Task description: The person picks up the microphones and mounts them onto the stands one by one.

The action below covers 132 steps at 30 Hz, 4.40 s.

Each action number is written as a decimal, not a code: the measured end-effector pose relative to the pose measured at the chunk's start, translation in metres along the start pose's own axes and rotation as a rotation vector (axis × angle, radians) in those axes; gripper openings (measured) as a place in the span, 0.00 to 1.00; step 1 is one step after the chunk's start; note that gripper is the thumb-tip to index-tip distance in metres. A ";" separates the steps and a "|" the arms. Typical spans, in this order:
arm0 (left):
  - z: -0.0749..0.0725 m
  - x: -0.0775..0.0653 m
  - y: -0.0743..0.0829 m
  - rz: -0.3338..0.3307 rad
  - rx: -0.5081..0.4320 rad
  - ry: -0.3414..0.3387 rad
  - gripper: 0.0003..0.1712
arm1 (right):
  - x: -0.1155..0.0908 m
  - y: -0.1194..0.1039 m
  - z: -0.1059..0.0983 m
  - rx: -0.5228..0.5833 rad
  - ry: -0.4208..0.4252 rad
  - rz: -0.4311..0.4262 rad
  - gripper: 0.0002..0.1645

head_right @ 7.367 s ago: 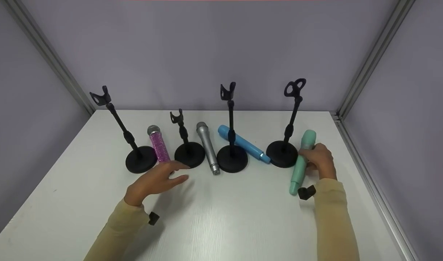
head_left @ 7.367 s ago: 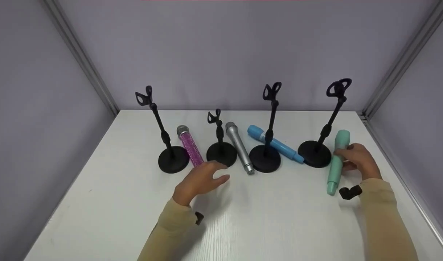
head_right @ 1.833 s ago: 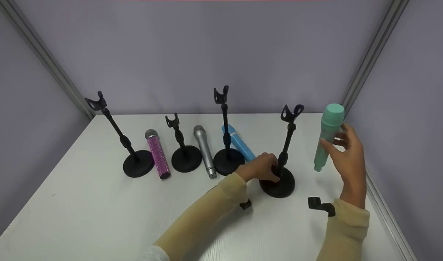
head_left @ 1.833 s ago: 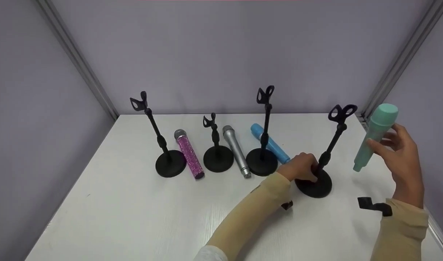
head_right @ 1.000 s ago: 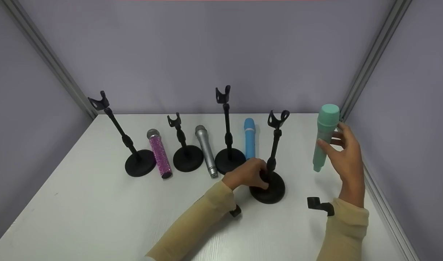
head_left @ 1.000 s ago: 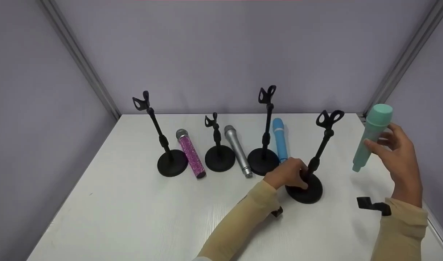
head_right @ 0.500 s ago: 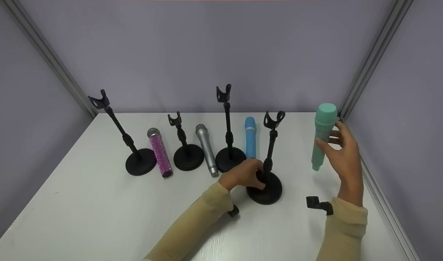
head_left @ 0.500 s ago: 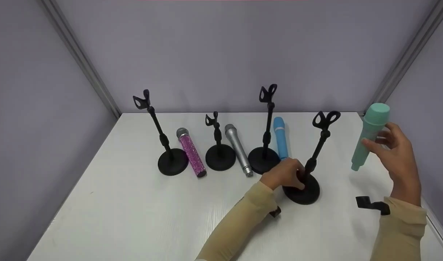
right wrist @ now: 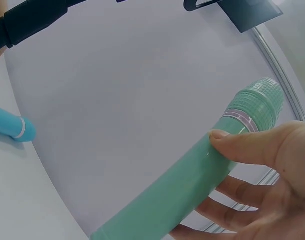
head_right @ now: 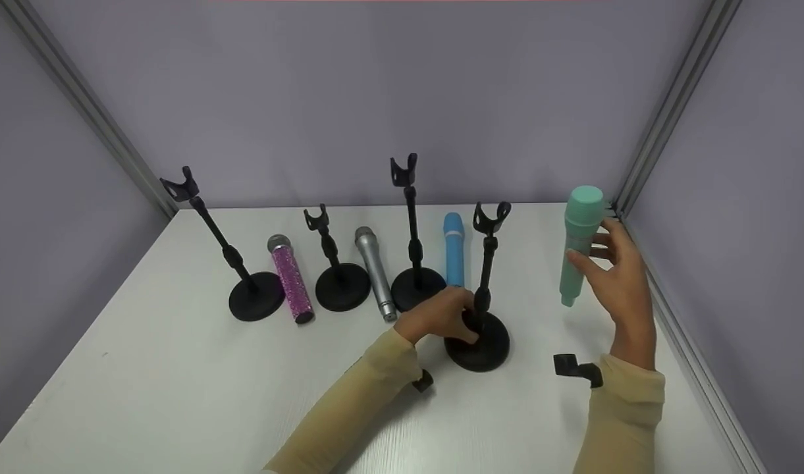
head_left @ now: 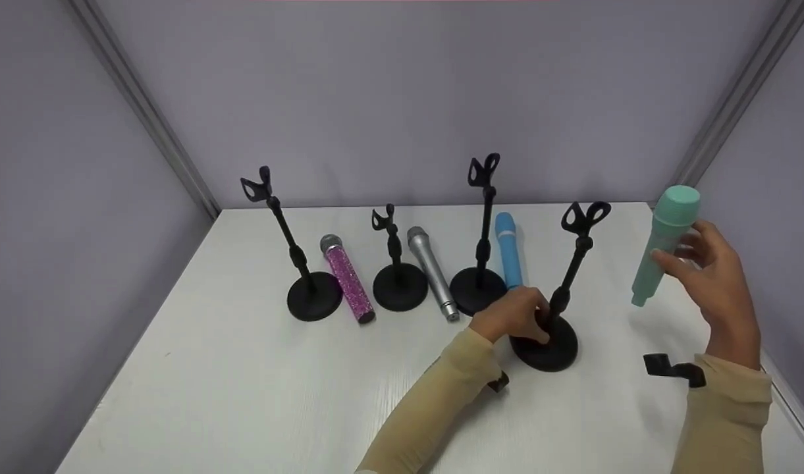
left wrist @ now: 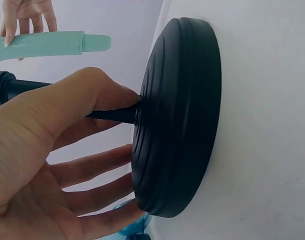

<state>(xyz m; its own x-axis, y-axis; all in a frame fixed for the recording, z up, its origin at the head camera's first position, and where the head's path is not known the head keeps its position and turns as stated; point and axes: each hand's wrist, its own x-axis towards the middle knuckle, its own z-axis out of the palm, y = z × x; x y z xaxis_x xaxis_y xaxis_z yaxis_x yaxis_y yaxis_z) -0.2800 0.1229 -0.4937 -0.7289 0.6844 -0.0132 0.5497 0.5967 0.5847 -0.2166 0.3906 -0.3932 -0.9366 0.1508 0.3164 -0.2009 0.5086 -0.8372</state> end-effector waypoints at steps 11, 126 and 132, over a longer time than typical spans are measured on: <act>0.002 0.002 -0.001 -0.007 -0.012 -0.008 0.10 | 0.003 -0.002 0.004 0.094 -0.063 -0.066 0.43; 0.006 0.016 -0.004 -0.020 -0.003 -0.012 0.10 | 0.066 -0.092 0.025 0.312 -0.574 -0.430 0.48; 0.005 0.015 -0.004 -0.045 -0.019 -0.020 0.11 | 0.067 -0.091 0.025 0.322 -0.585 -0.468 0.45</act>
<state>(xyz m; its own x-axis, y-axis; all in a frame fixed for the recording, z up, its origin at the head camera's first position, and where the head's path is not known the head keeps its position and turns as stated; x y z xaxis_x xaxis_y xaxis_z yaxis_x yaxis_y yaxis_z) -0.2910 0.1329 -0.4998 -0.7445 0.6652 -0.0560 0.5084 0.6193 0.5983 -0.2688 0.3332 -0.3071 -0.7156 -0.5292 0.4560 -0.5983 0.1273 -0.7911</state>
